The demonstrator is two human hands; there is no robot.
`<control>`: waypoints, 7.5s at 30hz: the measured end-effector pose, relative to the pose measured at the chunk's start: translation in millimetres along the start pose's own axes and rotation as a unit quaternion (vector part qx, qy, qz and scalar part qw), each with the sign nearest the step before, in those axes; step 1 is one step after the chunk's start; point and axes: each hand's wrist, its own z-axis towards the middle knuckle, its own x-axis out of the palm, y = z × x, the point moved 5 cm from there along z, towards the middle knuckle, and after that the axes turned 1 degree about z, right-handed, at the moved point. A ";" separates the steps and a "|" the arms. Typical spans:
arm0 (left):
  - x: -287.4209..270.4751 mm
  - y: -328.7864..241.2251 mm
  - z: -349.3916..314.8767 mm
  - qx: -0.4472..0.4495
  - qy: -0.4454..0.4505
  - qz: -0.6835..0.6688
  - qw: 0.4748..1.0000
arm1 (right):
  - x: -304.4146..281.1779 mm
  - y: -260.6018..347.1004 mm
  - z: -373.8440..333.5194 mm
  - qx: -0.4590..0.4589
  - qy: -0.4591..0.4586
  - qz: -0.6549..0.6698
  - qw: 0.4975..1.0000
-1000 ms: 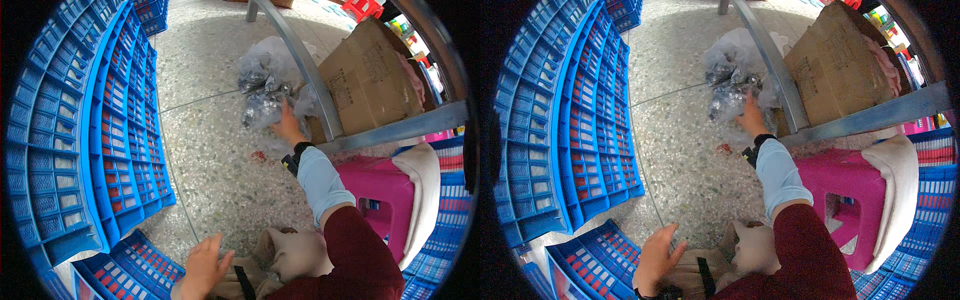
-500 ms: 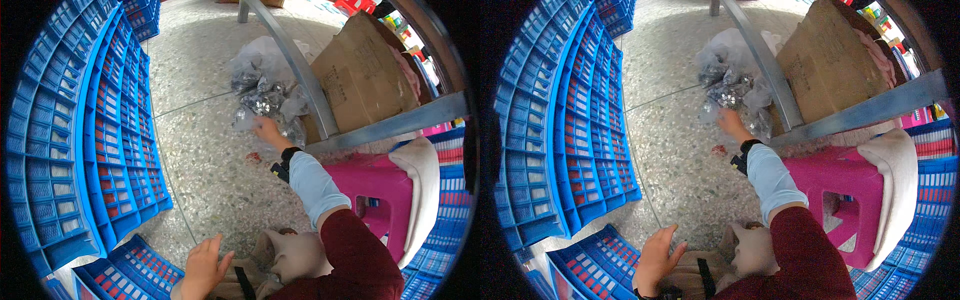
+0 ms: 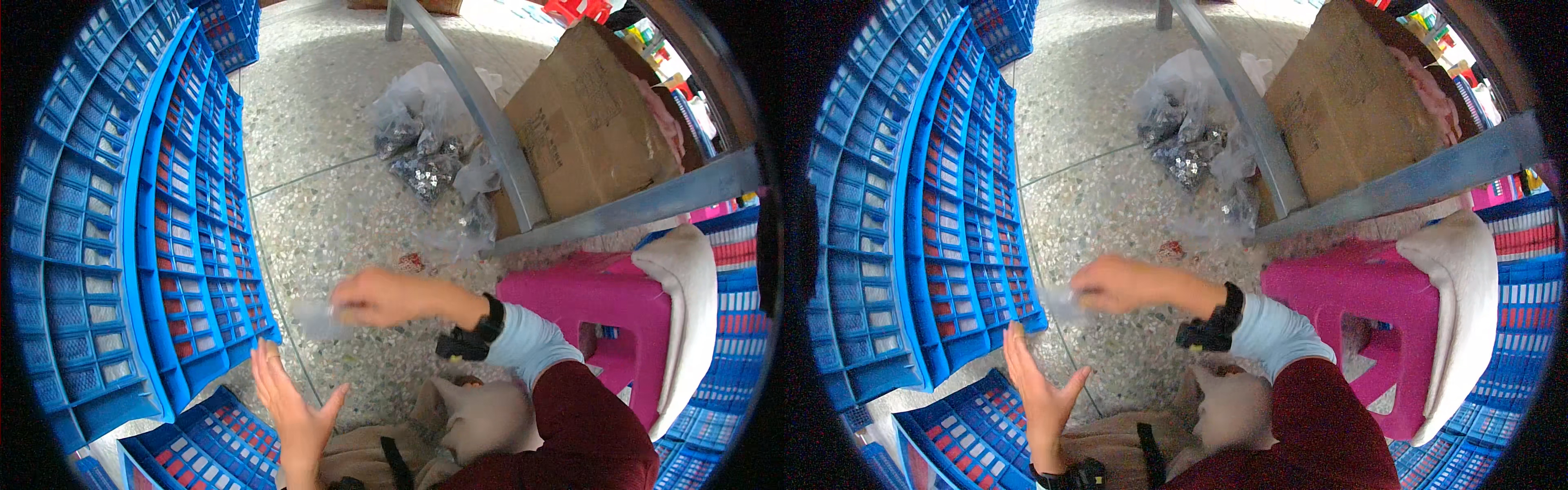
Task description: The recorder sorts and organizes light blue and black plastic components into crates and bags on a factory floor.
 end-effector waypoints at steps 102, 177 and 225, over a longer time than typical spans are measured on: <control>-428.9 -392.7 -7.7 -0.124 0.425 -0.866 0.234 | -514.4 639.6 -399.5 0.245 -0.770 -0.228 0.543; -412.5 -416.7 -30.6 -0.154 0.252 -0.773 0.562 | -330.7 487.4 -248.7 0.253 -0.622 0.465 0.577; -399.8 -432.4 -35.5 -0.191 0.338 -0.830 0.400 | -309.4 510.8 -274.1 0.336 -0.524 0.231 0.748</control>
